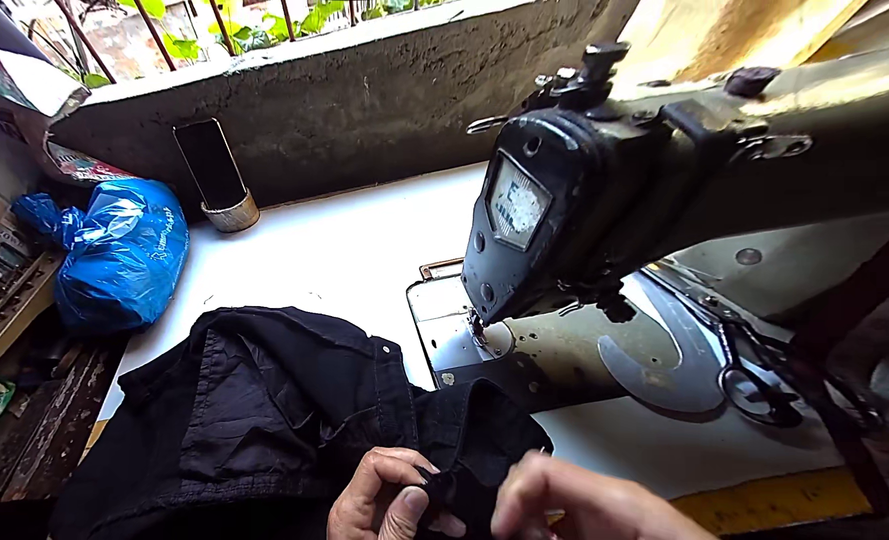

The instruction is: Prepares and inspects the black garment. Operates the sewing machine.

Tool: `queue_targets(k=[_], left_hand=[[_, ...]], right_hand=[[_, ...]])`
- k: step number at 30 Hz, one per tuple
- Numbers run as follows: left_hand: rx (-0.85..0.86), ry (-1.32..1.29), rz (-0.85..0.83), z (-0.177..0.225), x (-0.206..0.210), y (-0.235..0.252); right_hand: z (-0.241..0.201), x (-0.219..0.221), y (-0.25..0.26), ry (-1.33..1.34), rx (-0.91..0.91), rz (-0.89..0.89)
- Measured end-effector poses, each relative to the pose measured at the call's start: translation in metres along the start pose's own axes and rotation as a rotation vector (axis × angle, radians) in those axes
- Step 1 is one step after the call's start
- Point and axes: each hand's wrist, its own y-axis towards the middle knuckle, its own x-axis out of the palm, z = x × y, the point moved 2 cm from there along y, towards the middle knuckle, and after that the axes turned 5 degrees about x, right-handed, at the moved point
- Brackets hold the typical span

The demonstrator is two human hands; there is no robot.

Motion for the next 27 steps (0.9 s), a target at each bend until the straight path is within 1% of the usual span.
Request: queue_targets(k=[2, 4, 5, 6, 7, 9, 11, 12, 14, 16, 18, 21, 22, 24, 26, 27], left_hand=[[-0.06, 0.001, -0.029, 0.01, -0.003, 0.002], [-0.097, 0.053, -0.071, 0.022, -0.007, 0.007], [-0.106, 0.098, -0.102, 0.028, -0.009, 0.009], [-0.111, 0.147, -0.135, 0.033, -0.011, 0.011], [-0.114, 0.192, -0.161, 0.039, -0.012, 0.013], [-0.111, 0.251, -0.191, 0.047, -0.013, 0.016], [-0.105, 0.32, -0.192, 0.053, -0.014, 0.018], [-0.102, 0.369, -0.19, 0.055, -0.016, 0.019], [-0.104, 0.458, -0.164, 0.055, -0.019, 0.02], [-0.121, 0.489, -0.103, 0.053, -0.019, 0.02], [-0.166, 0.423, -0.023, 0.049, -0.02, 0.02], [-0.248, 0.19, 0.05, 0.035, -0.027, 0.02], [-0.265, 0.136, 0.049, 0.033, -0.03, 0.021], [-0.291, 0.097, -0.012, 0.035, -0.034, 0.025], [-0.3, 0.182, -0.1, 0.046, -0.034, 0.032], [-0.297, 0.292, -0.151, 0.053, -0.033, 0.036]], right_hand=[[-0.004, -0.012, 0.002, -0.23, -0.123, 0.148], [0.008, -0.023, 0.012, -0.451, -0.284, 0.312], [0.013, -0.027, 0.019, -0.542, -0.353, 0.366], [0.015, -0.028, 0.025, -0.62, -0.404, 0.383], [0.013, -0.027, 0.031, -0.684, -0.437, 0.358], [0.005, -0.019, 0.041, -0.747, -0.472, 0.213], [0.004, -0.011, 0.052, -0.695, -0.456, 0.048], [0.007, -0.009, 0.057, -0.64, -0.436, 0.01], [0.014, -0.007, 0.067, -0.531, -0.414, 0.033], [0.021, -0.005, 0.07, -0.449, -0.413, 0.054], [0.025, -0.003, 0.072, -0.389, -0.391, 0.058], [0.032, -0.002, 0.075, -0.272, -0.281, 0.055], [0.033, -0.002, 0.076, -0.224, -0.241, 0.058], [0.034, -0.003, 0.077, -0.161, -0.19, 0.068], [0.033, -0.004, 0.075, -0.146, -0.173, 0.078], [0.033, -0.003, 0.075, -0.152, -0.17, 0.085]])
